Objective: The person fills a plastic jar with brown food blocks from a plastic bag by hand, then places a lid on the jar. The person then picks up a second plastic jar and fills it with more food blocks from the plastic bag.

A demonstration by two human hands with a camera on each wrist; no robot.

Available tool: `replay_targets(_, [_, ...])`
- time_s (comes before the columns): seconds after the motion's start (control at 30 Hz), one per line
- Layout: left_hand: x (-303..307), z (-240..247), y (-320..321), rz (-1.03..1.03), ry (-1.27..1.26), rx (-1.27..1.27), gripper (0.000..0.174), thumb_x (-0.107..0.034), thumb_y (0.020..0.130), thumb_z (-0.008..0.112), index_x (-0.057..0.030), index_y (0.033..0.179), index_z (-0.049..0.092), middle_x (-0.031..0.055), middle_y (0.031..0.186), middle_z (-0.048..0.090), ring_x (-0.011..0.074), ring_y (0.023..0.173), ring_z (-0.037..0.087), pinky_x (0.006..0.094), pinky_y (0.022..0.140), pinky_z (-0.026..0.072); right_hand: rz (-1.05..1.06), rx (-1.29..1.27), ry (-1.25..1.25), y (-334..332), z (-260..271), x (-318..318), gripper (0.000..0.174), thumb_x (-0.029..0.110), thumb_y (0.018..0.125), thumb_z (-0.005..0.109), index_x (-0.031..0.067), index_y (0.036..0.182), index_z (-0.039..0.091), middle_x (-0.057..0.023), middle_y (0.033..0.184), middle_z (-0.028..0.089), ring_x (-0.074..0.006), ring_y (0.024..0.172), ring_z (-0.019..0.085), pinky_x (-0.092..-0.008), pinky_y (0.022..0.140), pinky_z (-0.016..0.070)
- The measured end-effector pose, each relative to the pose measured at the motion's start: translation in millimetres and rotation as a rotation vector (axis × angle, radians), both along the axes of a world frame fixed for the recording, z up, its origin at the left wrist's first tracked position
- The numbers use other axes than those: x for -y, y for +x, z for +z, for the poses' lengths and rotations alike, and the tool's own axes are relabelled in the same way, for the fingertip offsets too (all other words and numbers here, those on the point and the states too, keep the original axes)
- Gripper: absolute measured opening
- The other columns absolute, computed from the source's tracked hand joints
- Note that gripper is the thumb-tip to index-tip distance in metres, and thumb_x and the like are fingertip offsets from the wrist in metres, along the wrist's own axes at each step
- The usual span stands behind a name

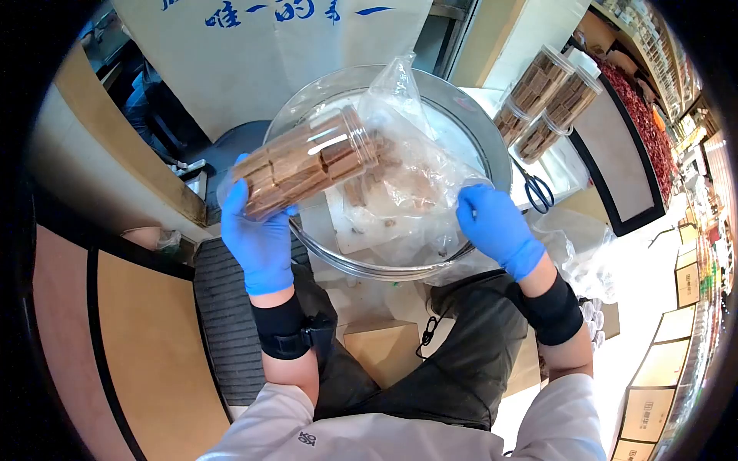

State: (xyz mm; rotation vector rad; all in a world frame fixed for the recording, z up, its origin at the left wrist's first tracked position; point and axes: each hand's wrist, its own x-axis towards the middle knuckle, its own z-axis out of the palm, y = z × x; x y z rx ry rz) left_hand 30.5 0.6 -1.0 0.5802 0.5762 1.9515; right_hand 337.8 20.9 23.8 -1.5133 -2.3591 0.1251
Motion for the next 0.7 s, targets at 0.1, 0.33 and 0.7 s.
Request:
replay_targets(0.1, [-2,-3,-1,-0.024,0.017,0.024,0.054,-0.022,0.080,0.065,-0.0080,0.128,0.047,0.0088,0.114,0.054,0.0211,0.101,0.059,0.0323,0.068,0.0529,0.153,0.016,-0.067,-7,-20,-19,0.020,0.017,0.093,0.054,0.0029,0.103,0.064,-0.0193,0.092,0.066,-0.0393,0.083,0.062,-0.0433,0.075,0.0508])
replay_targets(0.33, [-8,-10,-2,0.009,-0.048,-0.021,0.049,-0.023,0.082,0.065,-0.0089,0.126,0.048,0.0084,0.113,0.055,0.0214,0.098,0.060,0.0316,0.067,0.0533,0.642,-0.056,-0.182,-68,-36,-86,0.034,0.028,0.093,0.057,0.0024,0.115,0.061,-0.0192,0.104,0.066,-0.0367,0.097,0.063,-0.0427,0.087,0.0502])
replay_targets(0.7, [-10,-13,-15,0.051,-0.062,0.149,0.031,-0.026,0.083,0.065,-0.0129,0.111,0.057,0.0079,0.108,0.060,0.0240,0.096,0.061,0.0351,0.061,0.0532,0.327,0.404,-0.130,-144,-40,-75,0.039,0.036,0.087,0.055,0.0004,0.098,0.067,-0.0220,0.095,0.067,-0.0366,0.091,0.065,-0.0422,0.082,0.0513])
